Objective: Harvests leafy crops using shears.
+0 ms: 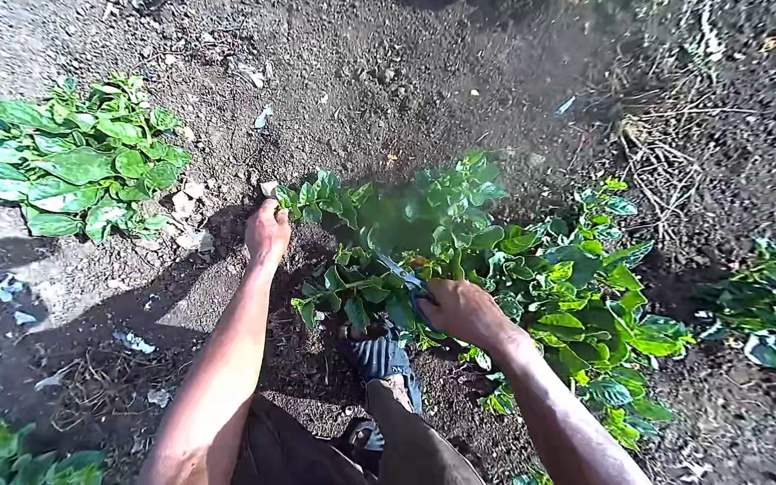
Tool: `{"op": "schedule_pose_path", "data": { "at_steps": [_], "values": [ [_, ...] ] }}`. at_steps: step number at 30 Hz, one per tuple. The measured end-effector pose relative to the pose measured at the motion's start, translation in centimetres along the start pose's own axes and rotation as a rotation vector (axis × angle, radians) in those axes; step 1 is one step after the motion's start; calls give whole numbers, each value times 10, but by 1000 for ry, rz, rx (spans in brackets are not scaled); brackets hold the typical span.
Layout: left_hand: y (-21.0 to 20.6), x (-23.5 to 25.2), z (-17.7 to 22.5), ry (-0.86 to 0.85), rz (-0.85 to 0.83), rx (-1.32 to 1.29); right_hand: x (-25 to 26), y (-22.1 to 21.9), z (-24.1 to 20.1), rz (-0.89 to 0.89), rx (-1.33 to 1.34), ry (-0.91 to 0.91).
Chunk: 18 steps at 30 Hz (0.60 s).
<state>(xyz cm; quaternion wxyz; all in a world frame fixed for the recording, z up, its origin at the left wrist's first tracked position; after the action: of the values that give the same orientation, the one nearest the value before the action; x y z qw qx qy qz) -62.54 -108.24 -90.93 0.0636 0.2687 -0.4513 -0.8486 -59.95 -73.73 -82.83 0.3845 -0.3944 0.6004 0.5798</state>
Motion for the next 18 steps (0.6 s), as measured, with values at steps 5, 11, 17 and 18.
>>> {"op": "schedule_pose_path", "data": {
  "at_steps": [5,11,17,18],
  "values": [
    [50,-2,58,-238,197,-100,4,-6,21,35,366,149],
    [91,15,150,-495,177,12,-29,-7,22,-317,1462,467],
    [93,12,224,-597,51,161,-28,-42,-51,-926,1815,438],
    [92,10,234,-603,37,179,-23,-45,-62,-941,1896,406]
  ]
}}
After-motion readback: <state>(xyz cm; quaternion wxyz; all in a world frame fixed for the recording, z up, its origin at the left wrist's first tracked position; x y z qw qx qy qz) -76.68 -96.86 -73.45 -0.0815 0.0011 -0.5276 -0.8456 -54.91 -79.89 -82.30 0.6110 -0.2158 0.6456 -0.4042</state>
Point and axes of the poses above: each hand's wrist, its own x-axis towards the middle knuckle, its own y-axis out of the back of the hand, z = x × y, the point moved 5 cm from there along x, towards the middle knuckle, and after that the axes turned 10 degrees about -y, right-handed, at the moved point
